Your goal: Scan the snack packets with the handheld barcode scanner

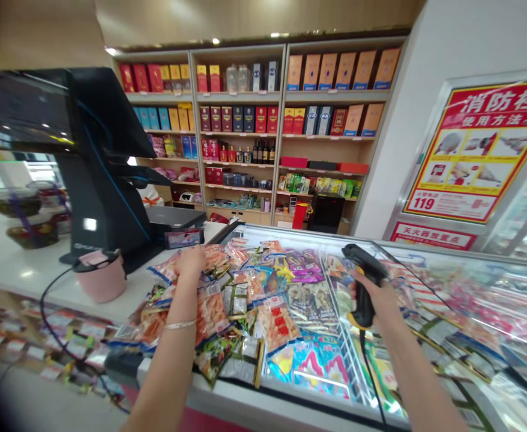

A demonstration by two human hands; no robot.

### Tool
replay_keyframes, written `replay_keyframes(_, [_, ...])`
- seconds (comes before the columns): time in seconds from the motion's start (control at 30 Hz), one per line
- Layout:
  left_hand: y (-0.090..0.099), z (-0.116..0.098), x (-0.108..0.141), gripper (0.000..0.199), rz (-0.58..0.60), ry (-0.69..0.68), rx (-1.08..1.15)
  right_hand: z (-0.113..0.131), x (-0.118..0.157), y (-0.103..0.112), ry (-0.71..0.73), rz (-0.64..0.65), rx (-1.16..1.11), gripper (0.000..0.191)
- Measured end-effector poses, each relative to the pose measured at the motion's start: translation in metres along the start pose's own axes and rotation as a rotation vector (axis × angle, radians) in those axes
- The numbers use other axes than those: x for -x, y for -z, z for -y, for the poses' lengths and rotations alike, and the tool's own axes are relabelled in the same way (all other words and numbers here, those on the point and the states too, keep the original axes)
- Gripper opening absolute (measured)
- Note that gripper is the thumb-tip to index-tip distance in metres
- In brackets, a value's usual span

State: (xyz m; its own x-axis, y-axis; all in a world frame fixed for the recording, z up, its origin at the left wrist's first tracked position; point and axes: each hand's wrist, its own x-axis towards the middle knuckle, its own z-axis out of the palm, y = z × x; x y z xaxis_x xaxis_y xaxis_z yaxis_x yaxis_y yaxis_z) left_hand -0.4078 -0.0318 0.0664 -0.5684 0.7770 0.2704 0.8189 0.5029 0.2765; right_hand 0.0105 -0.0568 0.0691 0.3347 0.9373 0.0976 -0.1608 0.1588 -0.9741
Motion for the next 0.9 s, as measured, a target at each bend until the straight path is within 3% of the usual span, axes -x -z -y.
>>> replay_keyframes(0.1, [-0.004, 0.006, 0.0, 0.049, 0.024, 0.086, -0.009, -0.014, -0.011, -0.022, -0.048, 0.096, -0.017, 0.036])
replay_keyframes(0.2, [-0.011, -0.001, 0.002, 0.068, 0.037, 0.147, 0.006, -0.032, -0.02, -0.039, -0.066, 0.186, 0.014, 0.035])
replay_keyframes(0.33, [-0.027, -0.023, 0.005, 0.054, 0.044, 0.026, 0.139, -0.062, -0.029, -0.049, -0.079, 0.307, 0.043, 0.037])
replay_keyframes(0.43, [-0.043, -0.042, 0.008, 0.047, -0.064, -0.075, 0.373, -0.08, -0.033, -0.048, -0.071, 0.354, 0.108, 0.037])
replay_keyframes(0.53, [-0.057, -0.06, 0.014, 0.054, -0.109, -0.054, 0.854, -0.087, -0.032, -0.045, -0.028, 0.368, 0.155, 0.036])
replay_keyframes(0.6, [-0.066, -0.069, 0.017, 0.059, -0.015, 0.051, 1.28, -0.085, -0.028, -0.043, 0.008, 0.377, 0.176, 0.036])
replay_keyframes(0.7, [-0.074, -0.075, 0.02, 0.062, 0.24, 0.175, 1.766, -0.078, -0.022, -0.042, 0.074, 0.421, 0.257, 0.037])
replay_keyframes(0.8, [-0.078, -0.075, 0.017, 0.053, 0.427, 0.199, 1.978, -0.072, -0.018, -0.042, 0.154, 0.443, 0.402, 0.042])
replay_keyframes(0.9, [-0.08, -0.074, 0.014, 0.036, 0.416, 0.156, 2.074, -0.069, -0.018, -0.041, 0.183, 0.435, 0.481, 0.044])
